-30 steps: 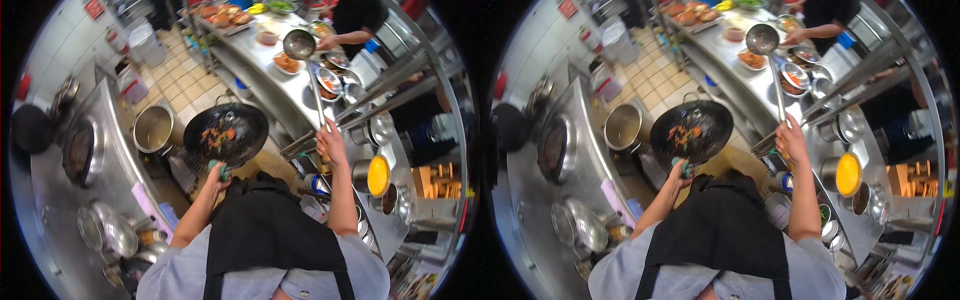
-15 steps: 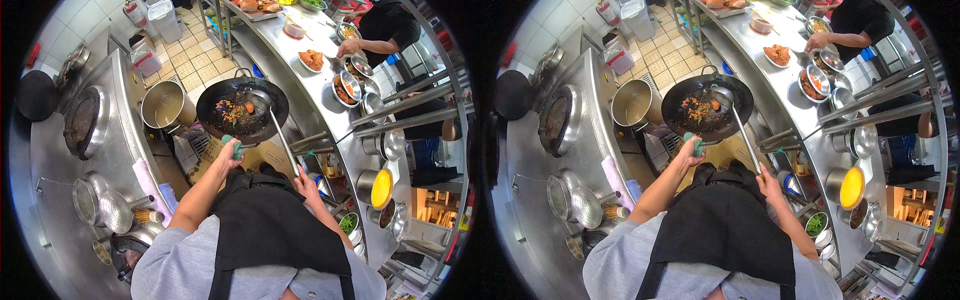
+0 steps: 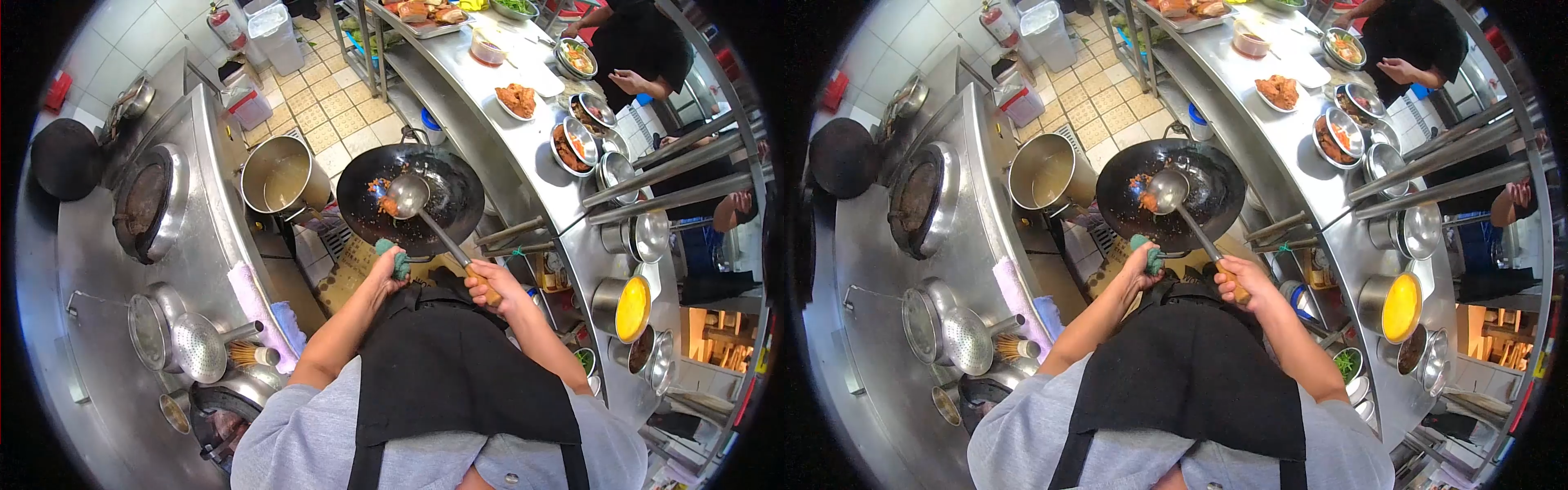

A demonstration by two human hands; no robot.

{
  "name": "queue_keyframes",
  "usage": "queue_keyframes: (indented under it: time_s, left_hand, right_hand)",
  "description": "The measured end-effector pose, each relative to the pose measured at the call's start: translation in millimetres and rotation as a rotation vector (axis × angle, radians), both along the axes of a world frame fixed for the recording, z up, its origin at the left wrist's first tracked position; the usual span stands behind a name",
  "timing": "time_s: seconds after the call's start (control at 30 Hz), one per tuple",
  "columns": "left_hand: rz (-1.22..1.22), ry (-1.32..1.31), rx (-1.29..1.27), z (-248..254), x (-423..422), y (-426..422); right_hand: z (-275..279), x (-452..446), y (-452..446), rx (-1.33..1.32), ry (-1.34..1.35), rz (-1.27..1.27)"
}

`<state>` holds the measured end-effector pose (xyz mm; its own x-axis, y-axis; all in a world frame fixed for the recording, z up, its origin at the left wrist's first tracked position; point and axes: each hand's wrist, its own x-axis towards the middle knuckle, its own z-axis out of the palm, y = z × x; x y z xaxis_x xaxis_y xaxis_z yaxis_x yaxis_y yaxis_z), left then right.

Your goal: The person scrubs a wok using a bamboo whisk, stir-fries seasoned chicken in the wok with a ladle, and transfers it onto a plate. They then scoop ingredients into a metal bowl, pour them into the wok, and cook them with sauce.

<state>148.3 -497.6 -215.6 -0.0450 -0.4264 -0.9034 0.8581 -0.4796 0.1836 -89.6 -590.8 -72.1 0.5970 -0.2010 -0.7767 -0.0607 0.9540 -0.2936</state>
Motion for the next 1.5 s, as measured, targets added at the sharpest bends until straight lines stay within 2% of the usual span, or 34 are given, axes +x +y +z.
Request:
queue_keyframes:
  time_s: [0.07, 0.13, 0.2, 0.23, 0.27, 0.33, 0.4, 0.5, 0.6, 0.63, 0.7, 0.8, 0.83, 0.97, 1.0, 1.07, 1.1, 1.13, 1.2, 1.23, 1.3, 1.33, 1.4, 1.47, 1.5]
  left_hand:
    - [0.003, 0.002, -0.005, 14.7, -1.5, 7.6]
    - [-0.003, 0.011, -0.009, 16.6, -3.6, 9.7]
    - [0.022, 0.019, 0.048, 6.9, -4.8, 14.7]
    - [0.041, -0.05, 0.01, 13.3, -9.5, 15.7]
    - [0.025, -0.06, -0.008, 17.1, -10.3, 14.9]
    - [-0.063, -0.091, 0.033, 29.2, -8.7, 17.4]
    - [-0.145, -0.129, 0.078, 37.7, -14.9, 9.4]
    - [-0.053, -0.233, 0.138, 35.9, -21.3, 11.1]
    - [0.007, -0.196, 0.061, 27.6, -16.4, 7.7]
    - [0.022, -0.185, 0.057, 35.5, -15.4, 9.6]
    - [0.046, -0.159, 0.072, 52.9, -15.9, 11.6]
    - [0.055, -0.194, 0.049, 57.3, -17.0, 14.0]
    - [0.075, -0.178, 0.116, 57.9, -16.3, 10.3]
    - [0.091, -0.126, 0.013, 68.4, -12.4, -7.3]
    - [0.107, -0.132, 0.008, 71.8, -13.4, -13.5]
    - [0.204, -0.21, -0.12, 93.0, -19.0, -29.8]
    - [0.223, -0.216, -0.112, 90.7, -16.7, -27.9]
    - [0.247, -0.221, -0.116, 100.8, -15.6, -35.2]
    - [0.207, -0.278, -0.209, 127.9, -16.4, -54.9]
    - [0.212, -0.322, -0.238, 129.7, -12.8, -63.7]
    - [0.238, -0.389, -0.314, 137.0, -8.0, -87.5]
    - [0.236, -0.412, -0.397, 136.3, -4.5, -99.4]
    - [0.167, -0.513, -0.558, 126.3, 12.5, -150.9]
    - [0.126, -0.549, -0.607, 133.4, 16.6, -187.1]
    - [0.121, -0.675, -0.654, 136.6, 20.1, -206.6]
  right_hand:
    - [3.6, -14.4, 1.0, 0.147, -0.025, -0.07]
    - [8.9, -17.6, 2.2, 0.117, -0.031, -0.03]
    - [10.1, -13.9, 1.5, -0.073, 0.026, 0.117]
    - [1.0, -17.9, -4.7, 0.026, -0.044, 0.024]
    - [11.3, -17.5, -8.2, 0.057, 0.006, -0.043]
    - [22.1, -33.5, -20.4, 0.023, -0.132, -0.053]
    - [56.5, -50.9, -33.9, -0.067, -0.109, -0.068]
    - [89.4, -75.7, -55.2, -0.444, -0.04, -0.012]
    - [89.6, -80.3, -81.4, -0.919, 0.299, 0.139]
    - [91.0, -79.3, -88.7, -0.915, 0.296, 0.138]
    - [96.0, -77.3, -102.7, -1.067, 0.491, 0.148]
    - [97.3, -82.3, -125.7, -1.144, 0.602, 0.153]
    - [94.2, -84.2, -127.2, -1.141, 0.602, 0.156]
    - [68.9, -80.2, -140.7, -1.525, 0.754, -0.013]
    - [67.1, -81.9, -140.6, -1.536, 0.737, -0.009]
    - [74.1, -82.0, -133.5, -1.347, 0.655, -0.027]
    - [55.2, -86.9, -120.6, -1.499, 0.58, -0.076]
    - [51.6, -85.8, -110.0, -1.511, 0.559, -0.062]
    - [47.0, -75.9, -100.6, -0.987, 0.026, -0.204]
    - [48.8, -72.5, -103.6, -0.996, 0.008, -0.177]
    - [64.3, -67.6, -115.2, -0.816, 0.158, -0.09]
    - [82.3, -57.3, -128.2, -0.879, 0.193, 0.001]
    - [103.8, -0.9, -173.3, -0.841, 0.14, -0.012]
    - [94.3, 53.3, -195.0, -0.861, 0.177, -0.077]
    - [90.7, 81.7, -192.8, -0.981, 0.227, -0.032]
